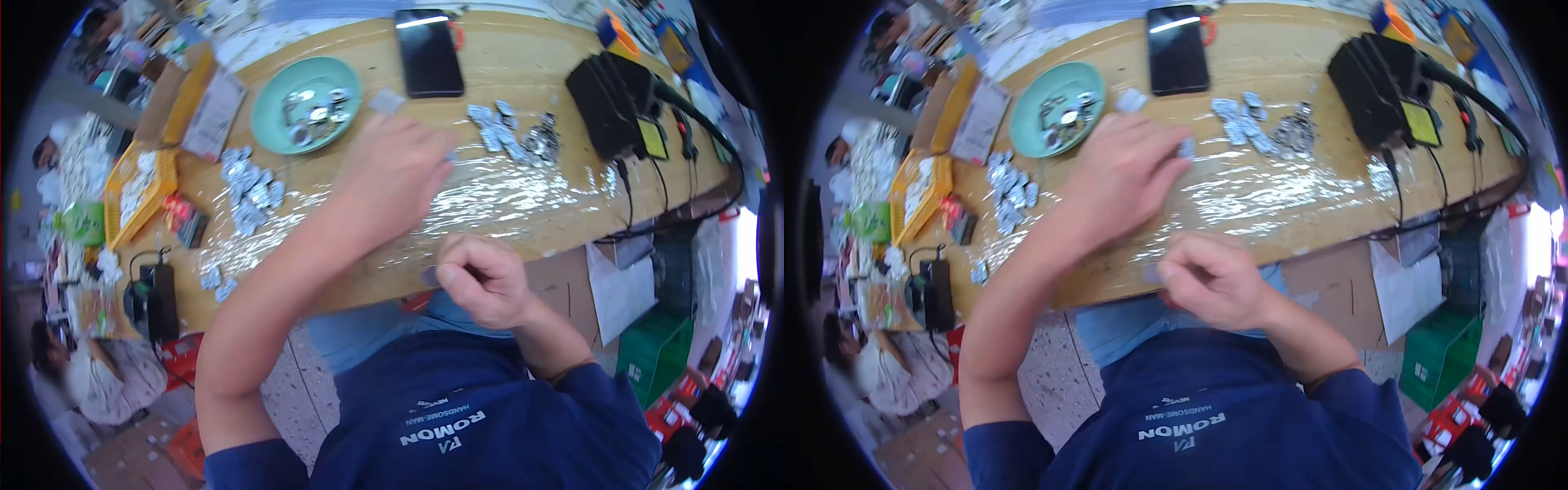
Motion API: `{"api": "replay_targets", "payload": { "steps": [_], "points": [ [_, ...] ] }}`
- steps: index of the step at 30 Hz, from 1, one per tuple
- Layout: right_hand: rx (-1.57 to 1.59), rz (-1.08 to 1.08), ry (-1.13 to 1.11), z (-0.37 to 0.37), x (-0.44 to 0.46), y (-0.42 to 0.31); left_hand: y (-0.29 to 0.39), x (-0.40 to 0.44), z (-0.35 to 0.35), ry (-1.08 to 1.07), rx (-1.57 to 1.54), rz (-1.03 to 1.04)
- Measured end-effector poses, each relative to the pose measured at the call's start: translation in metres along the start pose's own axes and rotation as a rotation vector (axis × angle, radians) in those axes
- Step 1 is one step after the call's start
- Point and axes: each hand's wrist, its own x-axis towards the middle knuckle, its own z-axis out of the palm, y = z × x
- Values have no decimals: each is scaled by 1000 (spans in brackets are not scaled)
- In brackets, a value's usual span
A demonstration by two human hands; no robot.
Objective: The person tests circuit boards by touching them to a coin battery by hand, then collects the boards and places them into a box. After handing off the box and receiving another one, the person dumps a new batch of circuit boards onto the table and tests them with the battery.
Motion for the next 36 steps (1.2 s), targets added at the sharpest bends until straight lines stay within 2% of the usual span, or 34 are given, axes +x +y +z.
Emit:
{"api": "replay_targets", "payload": {
  "steps": [2, 4, 7, 9, 11, 13, 18, 26, 29, 31, 32, 34, 36],
  "points": [
    [58, 4, 4, 4, 0, -2, -2, 4, 10, -20, 103, 8],
    [60, 23, 26, 3, 0, -5, 1, 6, 10, 65, 59, 39],
    [81, 45, 47, 4, 0, -7, 10, -8, -25, 17, 88, -2],
    [77, 47, 52, 5, 0, -6, 11, -27, -56, 174, 93, -26],
    [79, 47, 59, 5, 1, -5, 11, -57, -89, 324, 80, -165],
    [12, -15, 46, 3, 3, -5, 15, -93, -119, 361, 44, -413],
    [-27, -16, 71, 8, 5, -3, 19, -173, -152, 168, 131, -749],
    [-81, 12, 35, 10, 8, -4, 22, -209, -132, 7, 442, -784],
    [-109, 34, 43, 12, 9, -6, 20, -211, -125, 55, 390, -718],
    [-110, 34, 71, 16, 8, -6, 25, -200, -112, 217, 118, -672],
    [-126, 40, 82, 17, 10, -8, 27, -198, -102, 216, 100, -661],
    [-299, -75, -16, 20, 16, -12, 33, -197, -78, 335, -320, -599],
    [-352, -113, -38, 23, 20, -13, 36, -184, -57, 345, -445, -540]
  ]
}}
